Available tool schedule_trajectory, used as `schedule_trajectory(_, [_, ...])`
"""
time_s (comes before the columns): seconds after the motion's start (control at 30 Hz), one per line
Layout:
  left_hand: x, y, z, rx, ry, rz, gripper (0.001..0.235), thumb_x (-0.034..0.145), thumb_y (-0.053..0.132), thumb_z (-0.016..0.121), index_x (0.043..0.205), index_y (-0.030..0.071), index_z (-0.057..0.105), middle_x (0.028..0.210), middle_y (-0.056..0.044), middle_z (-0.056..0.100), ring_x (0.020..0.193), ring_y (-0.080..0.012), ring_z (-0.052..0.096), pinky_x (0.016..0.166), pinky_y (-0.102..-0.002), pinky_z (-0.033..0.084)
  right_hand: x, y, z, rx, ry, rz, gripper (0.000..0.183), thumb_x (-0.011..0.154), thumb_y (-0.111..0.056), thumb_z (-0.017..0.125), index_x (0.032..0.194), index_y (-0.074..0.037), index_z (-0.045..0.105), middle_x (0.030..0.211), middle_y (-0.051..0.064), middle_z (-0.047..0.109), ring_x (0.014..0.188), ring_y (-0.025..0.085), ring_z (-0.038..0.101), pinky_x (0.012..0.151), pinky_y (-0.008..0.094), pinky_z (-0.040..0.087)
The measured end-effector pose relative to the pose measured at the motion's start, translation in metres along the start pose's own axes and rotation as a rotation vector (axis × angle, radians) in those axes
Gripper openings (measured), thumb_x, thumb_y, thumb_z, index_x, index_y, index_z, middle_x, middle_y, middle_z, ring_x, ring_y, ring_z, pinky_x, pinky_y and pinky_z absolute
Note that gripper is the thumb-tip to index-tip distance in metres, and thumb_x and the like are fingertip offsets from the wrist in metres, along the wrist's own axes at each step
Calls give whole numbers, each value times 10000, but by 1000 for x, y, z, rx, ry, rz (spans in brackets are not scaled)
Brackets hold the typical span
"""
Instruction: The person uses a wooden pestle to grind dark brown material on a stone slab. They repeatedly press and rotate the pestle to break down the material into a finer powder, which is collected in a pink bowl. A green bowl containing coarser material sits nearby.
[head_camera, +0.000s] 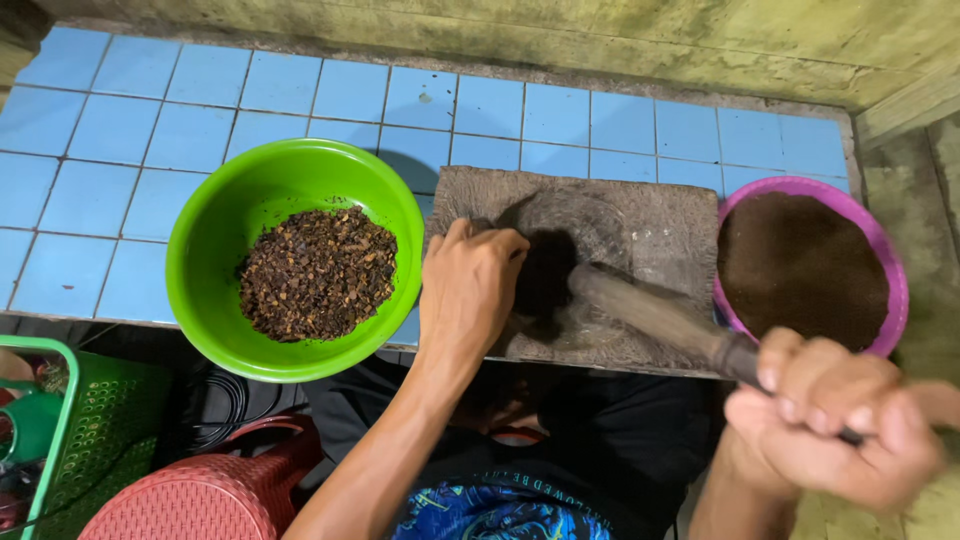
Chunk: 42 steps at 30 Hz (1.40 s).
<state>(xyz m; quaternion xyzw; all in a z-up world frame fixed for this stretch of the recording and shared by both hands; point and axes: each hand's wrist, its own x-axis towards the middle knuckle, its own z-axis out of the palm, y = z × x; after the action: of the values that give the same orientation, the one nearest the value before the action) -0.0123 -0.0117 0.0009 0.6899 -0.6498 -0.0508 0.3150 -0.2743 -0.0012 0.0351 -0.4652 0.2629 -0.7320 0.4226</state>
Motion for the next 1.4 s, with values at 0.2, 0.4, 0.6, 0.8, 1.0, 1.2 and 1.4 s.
schedule_trajectory(0.2, [-9,-2,-8,-78,-78,58,77,860,209,697,904,184,756,829,21,747,849,-346,546,686,-498,429,-22,13,-62,-27,6,-145,339,1083,-390,347,763,-282,371,597,-111,271,465,69,242,609,289,318])
schedule_trajectory(0.4, [-13,3,11,61,-172,81,89,866,263,703,907,258,781,764,30,734,863,-291,574,717,-439,434,-35,8,-74,-12,88,-79,324,1095,-361,357,792,-251,380,618,-77,308,528,102,311,693,314,387])
schedule_trajectory(0.6, [-4,21,-20,-126,-66,27,100,882,170,714,964,146,766,928,-6,786,767,-295,523,607,-449,444,-36,5,-58,9,196,-64,368,1039,-347,400,717,-214,281,589,-66,264,509,108,281,654,294,361])
schedule_trajectory(0.8, [-7,44,-40,-301,74,170,115,906,-5,656,963,85,697,1036,-24,768,731,-249,550,730,-356,438,-39,1,-59,-25,84,-72,314,1128,-306,335,816,-267,320,638,-95,329,548,80,329,703,286,386])
schedule_trajectory(1.0, [-16,40,-22,-224,37,187,315,784,-144,604,970,92,700,1004,22,754,695,-233,441,672,-337,424,-39,2,-54,-29,88,-104,305,1146,-319,346,844,-277,338,616,-103,288,535,56,311,693,250,371])
schedule_trajectory(1.2, [-22,30,-23,-228,-42,213,533,544,-167,535,990,73,702,1057,-3,756,731,-247,475,717,-345,435,-38,-2,-49,-36,115,-65,297,1098,-309,362,806,-264,339,593,-80,270,528,76,310,692,274,366])
schedule_trajectory(1.4, [-7,28,2,-161,15,143,192,856,-8,648,982,121,716,970,27,748,757,-251,483,656,-390,415,-39,2,-59,32,31,-103,278,1110,-309,390,835,-264,402,615,-87,352,544,73,370,702,277,407])
